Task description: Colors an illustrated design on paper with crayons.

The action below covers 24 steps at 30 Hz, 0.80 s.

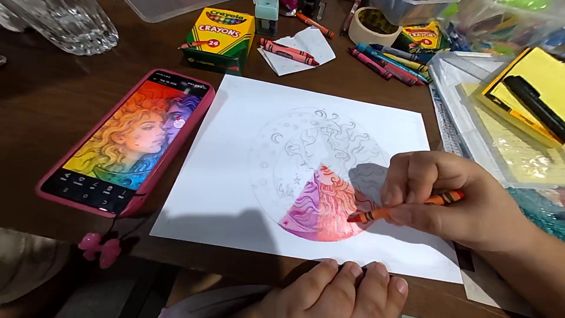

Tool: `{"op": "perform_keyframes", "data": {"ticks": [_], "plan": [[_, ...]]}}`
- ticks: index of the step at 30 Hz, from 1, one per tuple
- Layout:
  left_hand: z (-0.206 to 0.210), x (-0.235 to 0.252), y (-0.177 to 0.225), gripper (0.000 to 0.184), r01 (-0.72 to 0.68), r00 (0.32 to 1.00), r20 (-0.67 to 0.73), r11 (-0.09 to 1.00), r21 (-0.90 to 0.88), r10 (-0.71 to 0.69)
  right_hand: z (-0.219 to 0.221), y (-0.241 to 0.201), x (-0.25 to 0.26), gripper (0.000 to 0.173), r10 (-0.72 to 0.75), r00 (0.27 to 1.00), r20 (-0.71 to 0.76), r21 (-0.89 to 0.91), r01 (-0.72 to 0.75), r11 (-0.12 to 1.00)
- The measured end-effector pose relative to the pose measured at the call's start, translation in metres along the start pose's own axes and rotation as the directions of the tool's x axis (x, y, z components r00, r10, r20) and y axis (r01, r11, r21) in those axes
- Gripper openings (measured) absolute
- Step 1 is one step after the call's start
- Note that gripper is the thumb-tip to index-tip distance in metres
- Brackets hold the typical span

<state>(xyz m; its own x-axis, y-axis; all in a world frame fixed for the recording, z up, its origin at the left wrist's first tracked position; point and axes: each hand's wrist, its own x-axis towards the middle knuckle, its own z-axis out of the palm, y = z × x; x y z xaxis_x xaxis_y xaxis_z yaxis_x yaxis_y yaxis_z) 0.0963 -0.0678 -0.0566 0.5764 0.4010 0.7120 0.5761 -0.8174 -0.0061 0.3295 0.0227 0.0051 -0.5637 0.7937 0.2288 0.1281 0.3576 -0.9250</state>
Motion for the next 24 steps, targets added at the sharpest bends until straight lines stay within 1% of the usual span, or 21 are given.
{"op": "perform_keyframes", "data": {"ticks": [2, 5, 8, 12, 15, 18, 21, 24], "plan": [[-0.0001, 0.0001, -0.0001, 0.031, 0.0, 1.0, -0.001, 1.0, 0.001, 0.0, -0.0014, -0.0001, -0.0006, 0.015, -0.014, 0.999, 0.029, 0.002, 0.013, 1.0], [-0.0005, 0.0001, 0.0001, 0.03, 0.003, 1.0, 0.003, 1.0, 0.004, -0.003, 0.0009, -0.0006, 0.001, 0.016, 0.01, 1.0, -0.026, -0.016, -0.01, 1.0], [-0.0002, 0.0005, 0.0, 0.031, 0.005, 1.0, 0.001, 1.0, 0.001, -0.005, -0.0011, -0.0002, 0.0006, 0.016, -0.013, 1.0, 0.016, -0.001, 0.013, 1.0], [0.0001, 0.0006, 0.0003, 0.031, 0.002, 1.0, -0.002, 1.0, 0.008, -0.002, 0.001, -0.0007, 0.0011, 0.017, 0.012, 0.999, -0.033, -0.013, -0.013, 1.0], [0.0001, 0.001, -0.0002, 0.031, 0.0, 1.0, -0.001, 1.0, 0.008, 0.0, -0.0016, -0.0005, 0.0008, 0.016, -0.003, 1.0, 0.008, -0.009, 0.003, 1.0], [0.0001, 0.0004, 0.0001, 0.031, -0.003, 1.0, 0.001, 1.0, 0.017, 0.003, 0.0004, -0.0005, 0.001, 0.016, 0.023, 0.999, -0.045, -0.012, -0.024, 1.0], [0.0001, 0.0, 0.0002, 0.031, 0.002, 1.0, 0.0, 1.0, 0.011, -0.002, -0.0024, -0.0012, 0.0013, 0.016, 0.005, 1.0, 0.017, -0.003, -0.005, 1.0], [0.0003, -0.0001, 0.0001, 0.031, 0.001, 1.0, 0.0, 1.0, 0.015, -0.001, 0.0002, -0.0001, 0.0017, 0.016, 0.018, 0.999, -0.046, -0.029, -0.019, 0.999]]}}
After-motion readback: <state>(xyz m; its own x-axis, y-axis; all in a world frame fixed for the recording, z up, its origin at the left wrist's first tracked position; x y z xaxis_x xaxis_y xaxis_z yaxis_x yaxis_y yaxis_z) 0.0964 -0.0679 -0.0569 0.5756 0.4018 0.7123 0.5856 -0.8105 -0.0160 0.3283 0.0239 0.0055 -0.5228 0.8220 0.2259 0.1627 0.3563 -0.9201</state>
